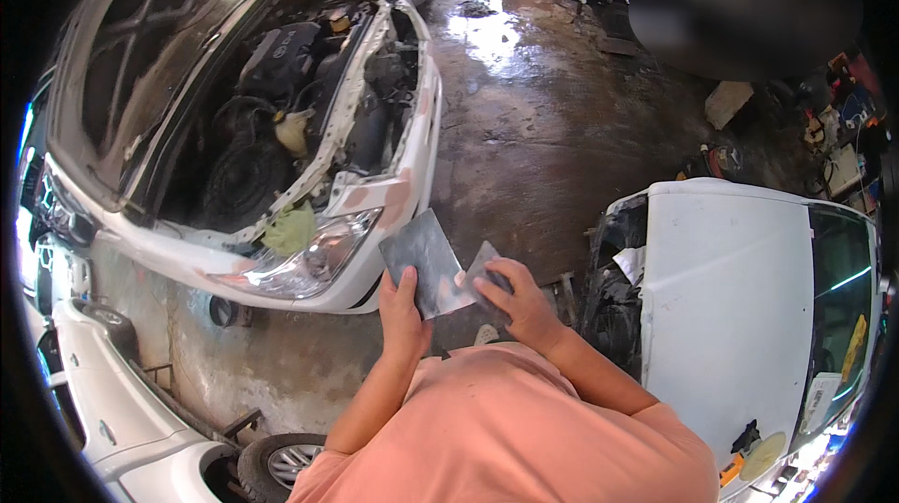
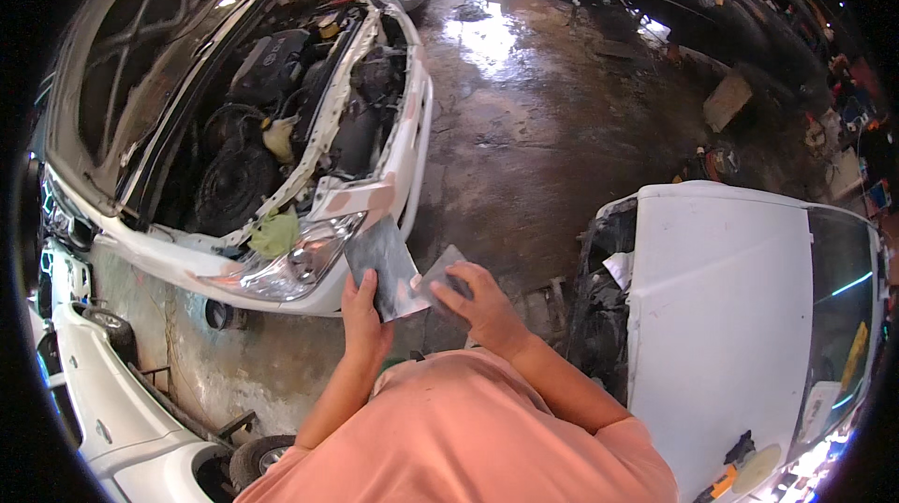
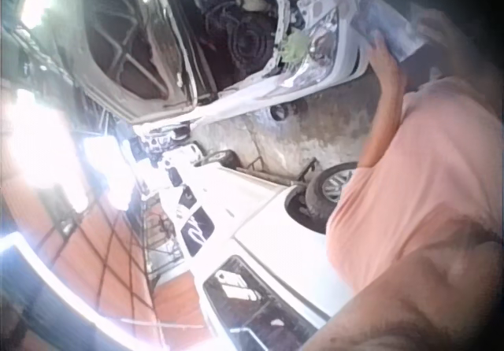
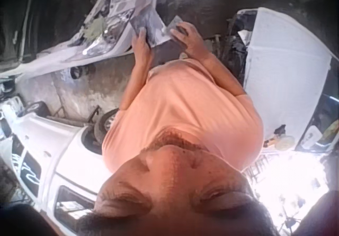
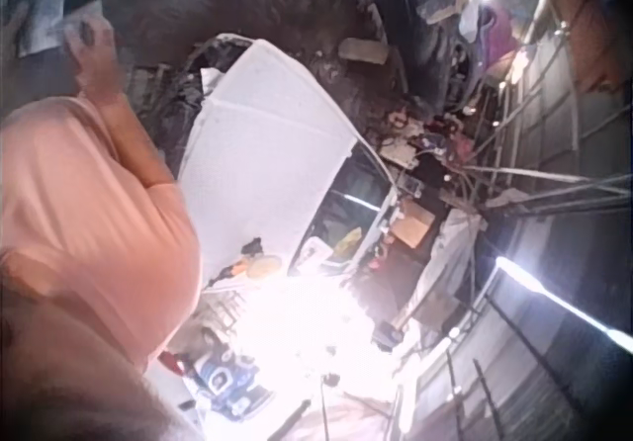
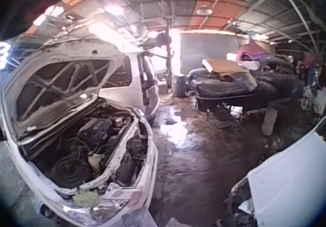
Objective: The person sands the front fender and side panels of a white car using sanding blocks and water from a bucket.
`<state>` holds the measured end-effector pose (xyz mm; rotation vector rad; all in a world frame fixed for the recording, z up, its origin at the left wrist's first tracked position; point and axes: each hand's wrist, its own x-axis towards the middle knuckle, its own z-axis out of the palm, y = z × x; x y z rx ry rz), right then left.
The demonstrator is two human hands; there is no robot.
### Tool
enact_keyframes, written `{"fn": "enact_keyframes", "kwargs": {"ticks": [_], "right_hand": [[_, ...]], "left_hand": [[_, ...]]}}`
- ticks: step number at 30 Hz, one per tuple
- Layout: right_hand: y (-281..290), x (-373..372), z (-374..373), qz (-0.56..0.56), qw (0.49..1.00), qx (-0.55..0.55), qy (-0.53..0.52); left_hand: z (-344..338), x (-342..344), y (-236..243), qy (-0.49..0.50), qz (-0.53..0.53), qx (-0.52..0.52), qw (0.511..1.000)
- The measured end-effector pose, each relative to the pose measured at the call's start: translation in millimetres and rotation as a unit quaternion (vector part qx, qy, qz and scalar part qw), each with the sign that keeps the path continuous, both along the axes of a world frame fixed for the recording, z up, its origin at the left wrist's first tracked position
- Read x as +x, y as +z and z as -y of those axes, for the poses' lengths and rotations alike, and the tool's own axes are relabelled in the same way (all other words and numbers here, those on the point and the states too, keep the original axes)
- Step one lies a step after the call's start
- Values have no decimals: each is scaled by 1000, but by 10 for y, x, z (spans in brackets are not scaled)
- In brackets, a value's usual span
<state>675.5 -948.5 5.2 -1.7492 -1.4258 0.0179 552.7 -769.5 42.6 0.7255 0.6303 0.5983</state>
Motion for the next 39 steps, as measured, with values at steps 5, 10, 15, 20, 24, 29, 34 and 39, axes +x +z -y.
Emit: {"fn": "enact_keyframes", "kwargs": {"ticks": [5,10,15,20,24,29,34,39], "right_hand": [[-148,804,440,-143,978,-107,-105],[301,1505,560,-296,924,-123,-210],[699,2589,163,-317,919,-70,-223],[721,3595,-502,-272,930,-81,-236],[607,4246,-956,-304,920,-131,-208],[504,4736,-1430,-320,919,-173,-151],[621,5148,-1845,-280,925,-242,-83],[899,5684,-2044,-179,970,-133,-96]], "left_hand": [[-319,876,213,-87,8,239,967],[-857,1826,229,-244,-63,459,852],[-1100,2775,47,-313,-55,439,841],[-1544,3715,-50,-344,-37,451,823],[-1856,4416,-78,-331,-56,423,842],[-2185,4927,-63,-297,-100,388,867],[-2460,5388,-174,-91,-61,334,936],[-2777,5695,-162,3,-78,288,954]]}}
